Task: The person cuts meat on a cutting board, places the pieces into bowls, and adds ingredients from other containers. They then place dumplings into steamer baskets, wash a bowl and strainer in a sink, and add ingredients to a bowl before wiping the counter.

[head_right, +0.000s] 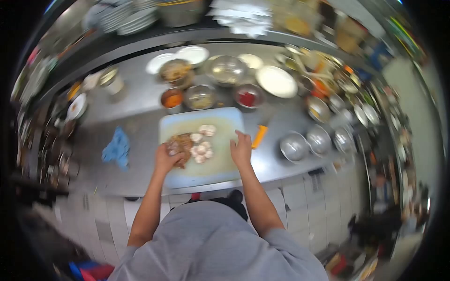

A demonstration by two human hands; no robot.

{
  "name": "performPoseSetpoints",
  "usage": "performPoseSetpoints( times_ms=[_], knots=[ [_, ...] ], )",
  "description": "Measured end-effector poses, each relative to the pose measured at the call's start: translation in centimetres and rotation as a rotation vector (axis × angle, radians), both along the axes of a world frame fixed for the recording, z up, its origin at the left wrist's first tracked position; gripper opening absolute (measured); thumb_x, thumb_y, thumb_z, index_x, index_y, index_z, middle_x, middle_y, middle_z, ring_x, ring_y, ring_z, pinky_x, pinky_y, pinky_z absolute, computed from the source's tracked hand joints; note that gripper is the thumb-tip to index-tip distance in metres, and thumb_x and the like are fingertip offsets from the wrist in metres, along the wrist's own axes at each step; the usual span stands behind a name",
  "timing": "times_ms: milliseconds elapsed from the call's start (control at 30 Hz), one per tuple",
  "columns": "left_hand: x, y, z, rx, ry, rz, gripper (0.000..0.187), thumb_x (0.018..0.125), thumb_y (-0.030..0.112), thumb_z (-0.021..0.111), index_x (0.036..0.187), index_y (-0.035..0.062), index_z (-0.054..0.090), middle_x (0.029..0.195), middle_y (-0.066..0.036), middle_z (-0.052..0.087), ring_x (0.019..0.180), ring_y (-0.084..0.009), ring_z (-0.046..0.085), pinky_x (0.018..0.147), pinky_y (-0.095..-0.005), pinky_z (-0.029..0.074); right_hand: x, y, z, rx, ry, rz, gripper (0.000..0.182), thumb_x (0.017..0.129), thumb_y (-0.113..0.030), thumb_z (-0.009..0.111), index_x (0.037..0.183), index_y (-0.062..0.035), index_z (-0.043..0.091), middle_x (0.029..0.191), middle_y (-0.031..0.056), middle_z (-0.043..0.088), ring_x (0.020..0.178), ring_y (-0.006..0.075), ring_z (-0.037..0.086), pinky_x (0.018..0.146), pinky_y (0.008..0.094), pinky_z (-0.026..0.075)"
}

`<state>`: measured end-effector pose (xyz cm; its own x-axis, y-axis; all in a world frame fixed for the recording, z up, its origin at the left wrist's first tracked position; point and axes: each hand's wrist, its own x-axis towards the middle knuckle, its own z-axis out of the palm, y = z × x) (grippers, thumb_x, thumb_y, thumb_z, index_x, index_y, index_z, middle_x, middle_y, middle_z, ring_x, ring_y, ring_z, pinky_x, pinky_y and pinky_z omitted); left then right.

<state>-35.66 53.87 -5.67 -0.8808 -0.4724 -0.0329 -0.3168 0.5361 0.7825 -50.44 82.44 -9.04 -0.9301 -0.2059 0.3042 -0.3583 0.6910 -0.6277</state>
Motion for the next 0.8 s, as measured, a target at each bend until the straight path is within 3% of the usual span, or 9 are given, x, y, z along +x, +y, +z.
performPoseSetpoints(
  times_ms=[67,167,300,367,500,567,700,767,800],
  knots=[
    [0.1,0.4,0.2,-0.290,0.087,-0.054,0.061,0.065,0.027,0.086,0.109,-0.0037,0.056,0.107,-0.024,0.061,0.097,-0.0414,0.058,0.085,-0.0479,0.046,-2.9,2.6,-1.7,0.101,0.133,-0.368,0.048,0.082,-0.015,0.069,0.128,-0.0106,0.058,0.121,0.0195,0.054,0.111,0.0397,0.053,0.089,0.0490,0.047],
    [0.5,3.3,3.9,-0.536,0.402,-0.164,0.048,0.068,0.023,0.084,0.099,-0.0007,0.055,0.094,-0.021,0.063,0.088,-0.0408,0.059,0.080,-0.0481,0.048,-4.6,5.2,-3.5,0.291,-0.051,-0.499,0.054,0.078,-0.009,0.070,0.130,-0.0109,0.055,0.126,0.0199,0.050,0.115,0.0400,0.052,0.092,0.0482,0.048],
    [1.8,4.1,4.1,-0.155,0.159,-0.265,0.045,0.072,0.023,0.082,0.098,0.0003,0.053,0.086,-0.018,0.063,0.079,-0.0385,0.060,0.075,-0.0478,0.049,-3.9,6.9,-2.3,0.152,-0.302,-0.522,0.061,0.077,-0.009,0.069,0.134,-0.0064,0.047,0.128,0.0233,0.051,0.117,0.0430,0.052,0.095,0.0484,0.047],
    [2.0,6.2,6.8,0.230,0.012,-0.191,0.043,0.076,0.027,0.081,0.095,0.0008,0.052,0.084,-0.019,0.064,0.075,-0.0391,0.062,0.070,-0.0475,0.049,-2.1,8.1,-1.7,0.075,-0.310,-0.558,0.064,0.077,-0.010,0.068,0.136,-0.0040,0.045,0.120,0.0233,0.055,0.112,0.0399,0.056,0.094,0.0460,0.048],
    [-1.3,11.1,7.2,-0.067,0.130,-0.409,0.039,0.081,0.029,0.077,0.093,0.0005,0.052,0.085,-0.021,0.064,0.078,-0.0403,0.064,0.069,-0.0481,0.049,1.6,11.7,-1.4,-0.311,-0.532,-0.379,0.067,0.082,-0.016,0.070,0.141,-0.0025,0.041,0.097,0.0131,0.061,0.091,0.0245,0.064,0.079,0.0383,0.052],
    [-4.4,14.3,7.4,-0.257,0.127,-0.544,0.035,0.085,0.027,0.072,0.097,0.0021,0.050,0.081,-0.021,0.064,0.081,-0.0399,0.065,0.069,-0.0487,0.049,4.1,13.6,-0.6,-0.753,-0.790,-0.199,0.058,0.089,-0.019,0.067,0.140,-0.0048,0.042,0.090,0.0050,0.060,0.077,0.0133,0.059,0.067,0.0301,0.051],
    [-9.2,18.9,5.2,-0.292,0.078,-0.544,0.039,0.088,0.025,0.068,0.114,0.0016,0.048,0.088,-0.021,0.062,0.088,-0.0398,0.065,0.073,-0.0487,0.051,9.1,16.2,0.5,-0.742,-0.870,-0.200,0.052,0.092,-0.018,0.065,0.136,-0.0049,0.042,0.085,0.0024,0.058,0.068,0.0099,0.055,0.058,0.0252,0.047],
    [-9.6,20.0,3.0,-0.383,-0.033,-0.685,0.066,0.088,0.023,0.070,0.141,0.0040,0.035,0.112,-0.027,0.060,0.104,-0.0446,0.060,0.082,-0.0491,0.051,10.7,17.6,0.7,-0.691,-0.933,-0.172,0.051,0.091,-0.016,0.066,0.133,-0.0030,0.040,0.082,0.0036,0.057,0.063,0.0111,0.055,0.053,0.0273,0.047],
    [-9.4,20.6,2.5,-0.391,-0.051,-0.672,0.066,0.088,0.023,0.070,0.141,0.0040,0.035,0.112,-0.027,0.060,0.104,-0.0446,0.060,0.082,-0.0491,0.051,11.2,18.4,0.4,-0.695,-0.950,-0.156,0.051,0.091,-0.016,0.066,0.133,-0.0030,0.040,0.082,0.0036,0.057,0.063,0.0111,0.055,0.053,0.0273,0.047]
  ],
)
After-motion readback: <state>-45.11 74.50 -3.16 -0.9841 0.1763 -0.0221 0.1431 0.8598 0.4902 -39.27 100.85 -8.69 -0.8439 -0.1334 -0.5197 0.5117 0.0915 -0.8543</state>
